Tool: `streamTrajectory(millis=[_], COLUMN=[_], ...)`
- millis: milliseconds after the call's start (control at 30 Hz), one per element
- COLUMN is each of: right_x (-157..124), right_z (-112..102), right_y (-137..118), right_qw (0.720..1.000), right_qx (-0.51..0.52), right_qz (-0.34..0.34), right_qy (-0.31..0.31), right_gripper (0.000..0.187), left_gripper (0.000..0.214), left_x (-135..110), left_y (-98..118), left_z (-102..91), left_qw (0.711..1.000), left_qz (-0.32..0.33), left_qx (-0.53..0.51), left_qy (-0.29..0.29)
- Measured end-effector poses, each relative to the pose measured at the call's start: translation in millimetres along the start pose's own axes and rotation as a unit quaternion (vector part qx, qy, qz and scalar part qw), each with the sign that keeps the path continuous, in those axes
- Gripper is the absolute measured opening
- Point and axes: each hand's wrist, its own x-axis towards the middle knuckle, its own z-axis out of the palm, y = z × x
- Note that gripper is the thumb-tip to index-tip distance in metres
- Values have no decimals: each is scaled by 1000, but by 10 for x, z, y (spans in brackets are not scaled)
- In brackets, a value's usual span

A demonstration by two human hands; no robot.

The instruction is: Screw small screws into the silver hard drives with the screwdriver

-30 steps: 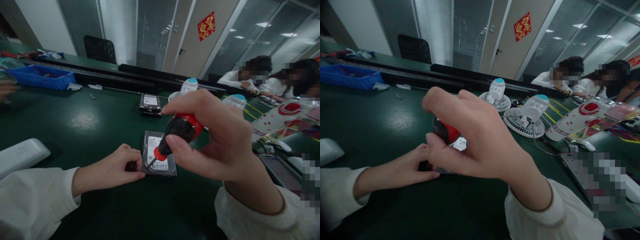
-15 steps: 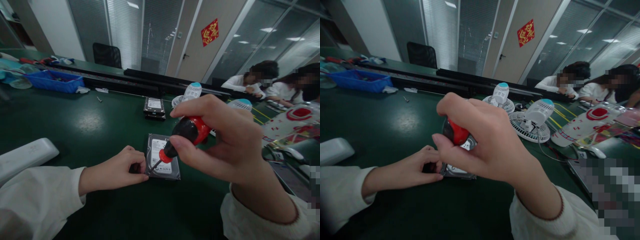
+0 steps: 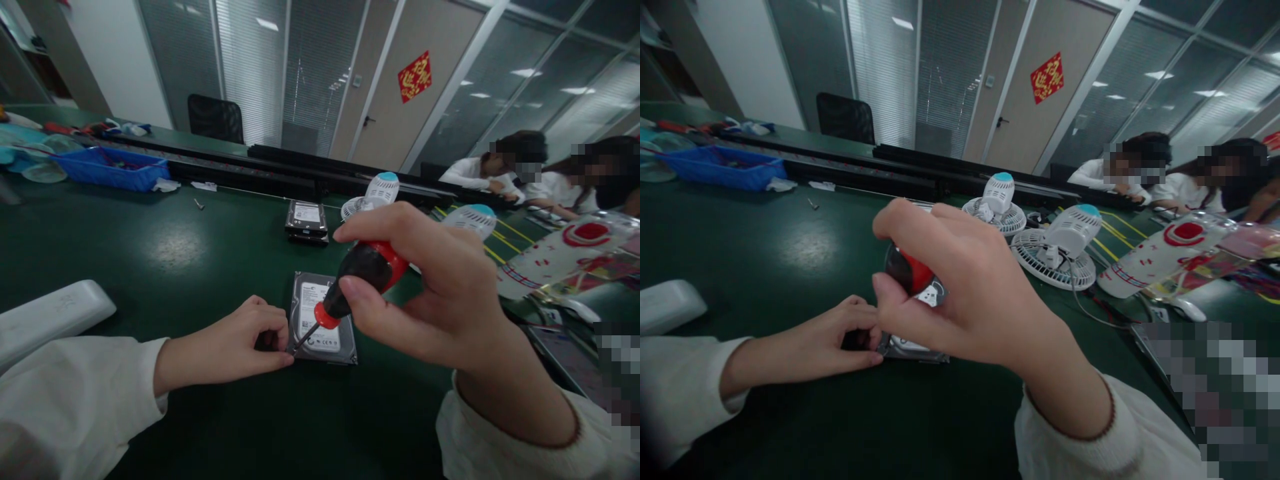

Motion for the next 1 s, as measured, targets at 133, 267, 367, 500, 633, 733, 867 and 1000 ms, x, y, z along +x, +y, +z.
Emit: streamTrajectory(millis=[133,267,367,500,633,733,867,1000], right_x=[-2,11,9,-6,-3,0,-12,-18], right_z=[6,10,12,12,1,-2,4,-5], right_y=[16,13,13,13,8,11,19,-1], right_qw=[1000,1000,1000,1000,1000,1000,999,999], right_qx=[25,4,3,15,-5,7,48,50], right_qz=[-13,-13,-13,-16,-16,-5,0,1], right_qy=[-2,6,7,5,11,2,-2,-6], right_gripper=[20,18,17,18,17,16,19,16], left_gripper=[21,21,21,22,21,21,21,21], left_x=[-2,3,4,3,3,1,-3,-5], left_y=[-1,6,0,-11,-2,-4,-30,-39], left_z=[1,4,4,-1,-6,1,15,12], left_qw=[1000,1000,1000,1000,1000,1000,1000,1000], left_qz=[-1,0,-3,2,2,4,15,12], left_qx=[-2,-2,-5,-6,-1,-2,-8,-8], left_qy=[-2,4,0,-6,-4,1,5,4])
